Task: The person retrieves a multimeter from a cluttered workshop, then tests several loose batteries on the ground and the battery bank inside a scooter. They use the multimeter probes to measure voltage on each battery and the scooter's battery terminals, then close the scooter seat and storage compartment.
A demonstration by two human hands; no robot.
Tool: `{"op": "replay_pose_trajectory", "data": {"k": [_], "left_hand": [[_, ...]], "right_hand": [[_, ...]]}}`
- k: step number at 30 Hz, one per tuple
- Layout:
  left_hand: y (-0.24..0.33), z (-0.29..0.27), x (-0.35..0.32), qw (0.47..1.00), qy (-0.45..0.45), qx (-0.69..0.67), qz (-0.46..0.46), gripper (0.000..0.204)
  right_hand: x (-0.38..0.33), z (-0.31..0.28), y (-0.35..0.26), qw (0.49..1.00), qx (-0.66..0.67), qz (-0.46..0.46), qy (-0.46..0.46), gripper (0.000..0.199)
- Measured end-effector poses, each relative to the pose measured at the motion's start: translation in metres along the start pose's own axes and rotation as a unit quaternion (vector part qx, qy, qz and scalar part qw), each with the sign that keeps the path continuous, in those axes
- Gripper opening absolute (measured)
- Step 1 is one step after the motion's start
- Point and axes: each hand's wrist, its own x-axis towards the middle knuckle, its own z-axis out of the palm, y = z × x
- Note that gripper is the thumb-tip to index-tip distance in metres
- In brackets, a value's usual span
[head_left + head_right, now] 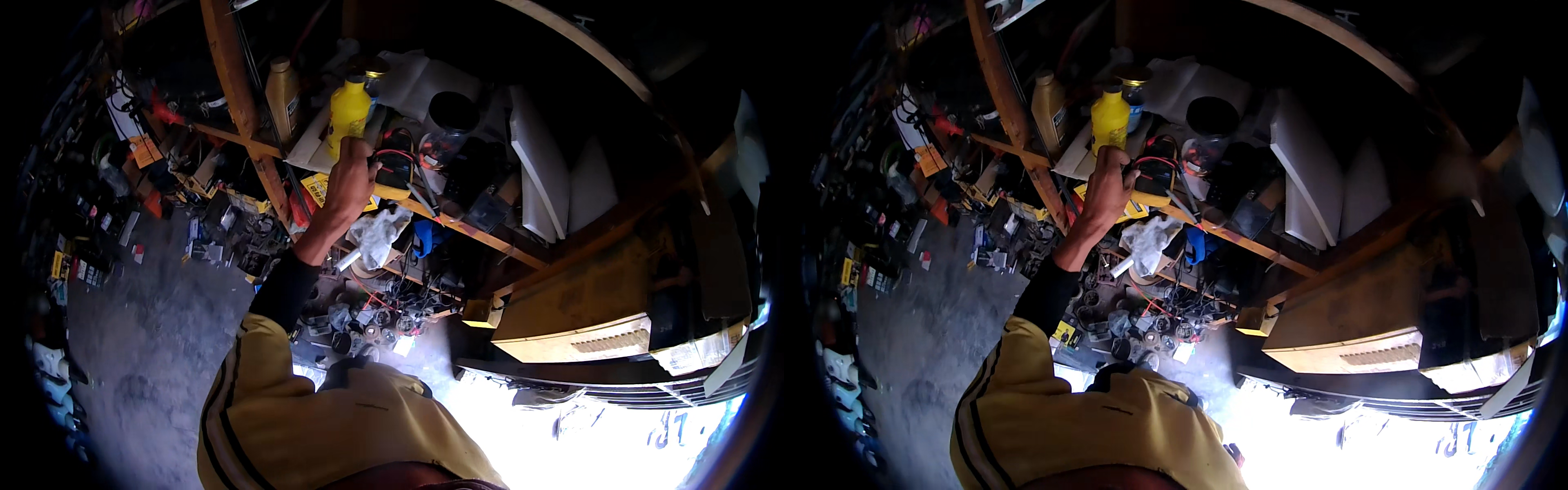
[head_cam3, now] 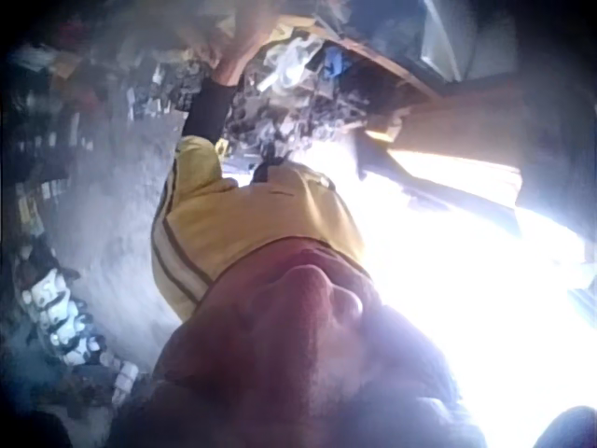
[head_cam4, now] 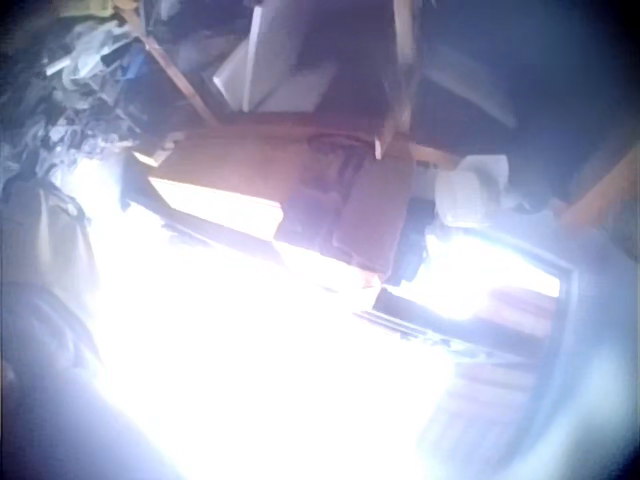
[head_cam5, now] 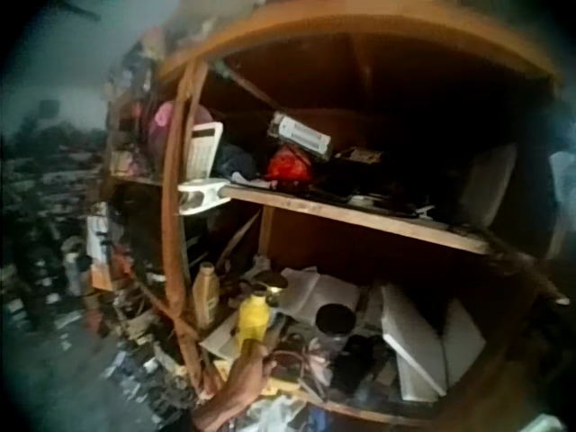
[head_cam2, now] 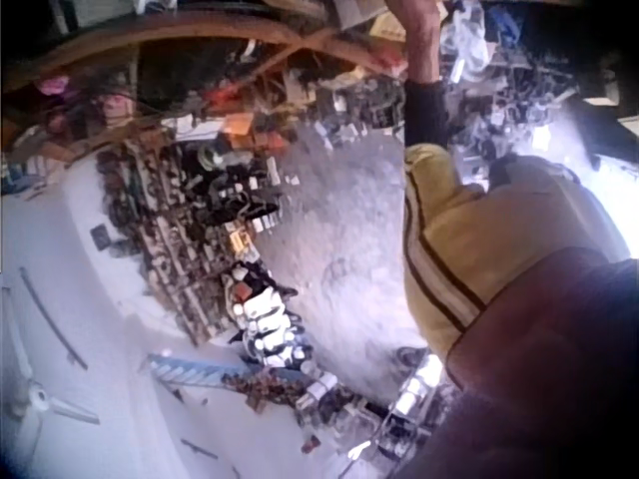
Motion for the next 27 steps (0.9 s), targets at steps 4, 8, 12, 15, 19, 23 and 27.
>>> {"op": "replay_pose_trajectory", "data": {"k": [4, 8, 12, 15, 19, 23, 27], "left_hand": [[-0.018, 0.005, 0.008, 0.999, -0.018, 0.029, -0.008, 0.027], [-0.036, 0.014, -0.012, 0.999, 0.015, 0.043, 0.03, 0.023], [-0.054, 0.023, -0.029, 0.994, -0.004, 0.103, 0.031, 0.02], [-0.061, 0.031, -0.035, 0.987, -0.03, 0.153, 0.04, 0.032], [-0.061, 0.027, -0.042, 0.992, -0.024, 0.1, 0.066, 0.038], [-0.062, 0.017, -0.025, 0.996, -0.064, 0.061, 0.015, 0.037], [-0.057, 0.032, -0.025, 0.997, -0.003, -0.031, 0.066, 0.039]], "right_hand": [[0.003, 0.005, -0.004, 1.0, -0.017, -0.001, -0.011, 0.015], [0.008, 0.008, -0.007, 1.0, -0.024, -0.001, -0.013, 0.015], [0.007, 0.01, -0.008, 0.999, -0.031, -0.002, -0.016, 0.016], [0.008, 0.011, -0.013, 0.999, -0.034, -0.008, -0.02, 0.016], [-0.001, 0.011, -0.005, 0.999, -0.034, -0.011, -0.012, 0.017], [-0.005, 0.017, -0.009, 0.999, -0.042, -0.016, -0.021, 0.018], [-0.004, 0.031, -0.023, 0.998, -0.04, -0.041, -0.022, 0.018]]}}
